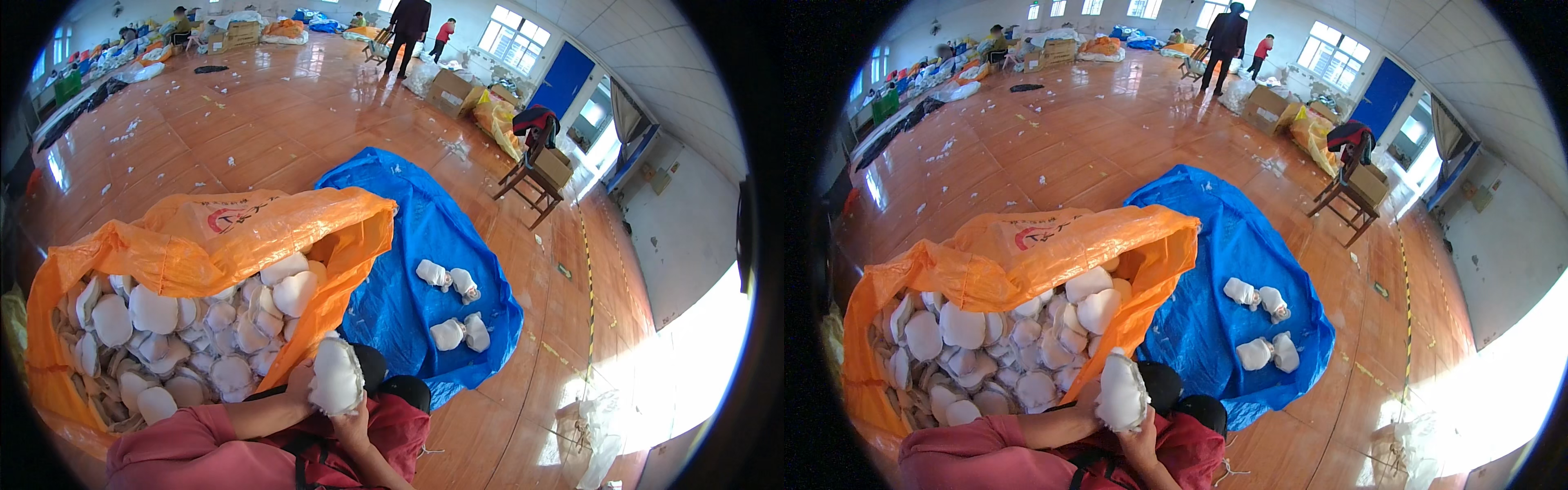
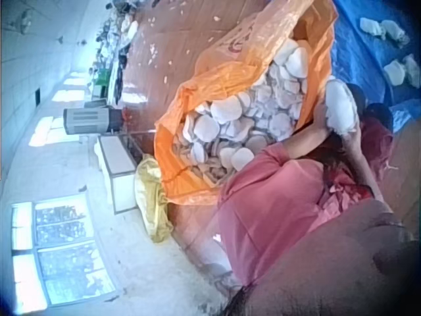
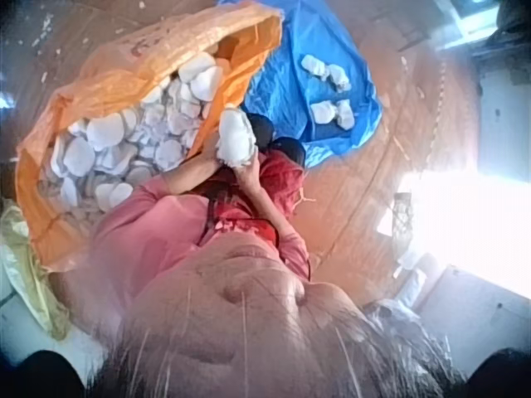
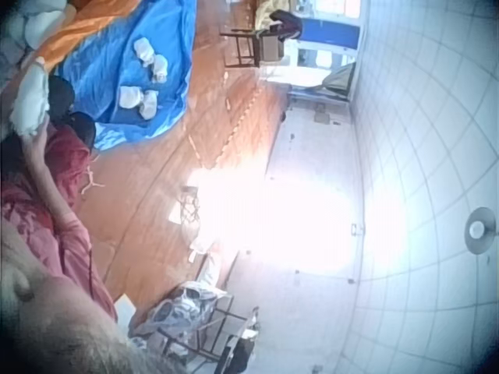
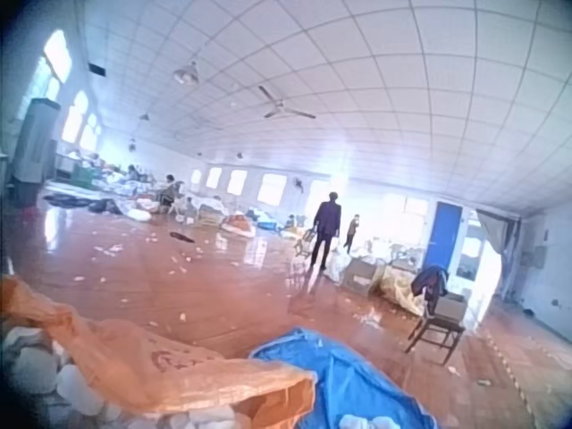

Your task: The person sits on the floor and repeatedly picks white fabric pieces from a large orange bag. They open each piece, insert a small amount of white stuffing, and close it by hand. The finished pieces are placed on a blue tarp beside them.

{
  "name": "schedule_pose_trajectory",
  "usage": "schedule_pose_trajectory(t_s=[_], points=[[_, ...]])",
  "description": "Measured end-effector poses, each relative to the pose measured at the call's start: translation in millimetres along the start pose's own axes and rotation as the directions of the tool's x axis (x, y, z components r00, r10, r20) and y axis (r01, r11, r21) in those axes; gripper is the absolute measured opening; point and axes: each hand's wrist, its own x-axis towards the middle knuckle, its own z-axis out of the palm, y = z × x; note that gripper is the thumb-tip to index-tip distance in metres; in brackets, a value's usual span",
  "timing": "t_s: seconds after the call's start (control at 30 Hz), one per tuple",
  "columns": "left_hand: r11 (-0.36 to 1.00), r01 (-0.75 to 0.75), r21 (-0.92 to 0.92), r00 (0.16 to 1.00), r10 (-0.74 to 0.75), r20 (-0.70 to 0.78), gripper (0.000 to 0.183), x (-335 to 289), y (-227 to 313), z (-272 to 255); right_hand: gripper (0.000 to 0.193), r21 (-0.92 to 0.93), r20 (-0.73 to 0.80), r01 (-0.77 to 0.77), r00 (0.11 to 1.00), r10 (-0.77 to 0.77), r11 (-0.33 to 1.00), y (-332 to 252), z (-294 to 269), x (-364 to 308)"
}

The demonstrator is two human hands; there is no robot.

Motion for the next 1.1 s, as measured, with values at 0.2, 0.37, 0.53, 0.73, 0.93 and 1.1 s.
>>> schedule_pose_trajectory(t_s=[0.2,0.37,0.53,0.73,0.93,1.1], points=[[0.988,0.060,-0.141,0.992,-0.075,-0.104,0.020,0,0,5,0.060,-0.169,-0.109,-0.047,0.994,0.028,0.985,-3,-4,0],[0.984,0.016,-0.176,0.987,-0.044,-0.156,0.014,1,-5,0,0.055,0.113,-0.124,-0.118,0.983,0.132,0.987,18,-12,2],[1.000,0.022,-0.008,0.976,-0.023,-0.216,0.017,-8,-1,15,0.042,0.337,-0.019,-0.170,0.982,0.187,0.926,17,-23,1],[0.992,0.038,0.125,0.996,-0.048,0.082,0.025,-1,5,3,0.036,0.001,0.209,-0.037,0.977,0.036,0.999,-9,-37,7],[0.928,0.288,0.235,0.754,-0.371,0.542,0.054,13,45,-22,0.037,-0.269,0.556,0.064,0.825,0.101,0.961,-34,-60,22],[0.622,-0.086,0.778,0.534,-0.631,0.563,0.046,17,85,-5,0.037,-0.381,0.649,0.083,0.734,0.202,0.921,-44,-68,30]])
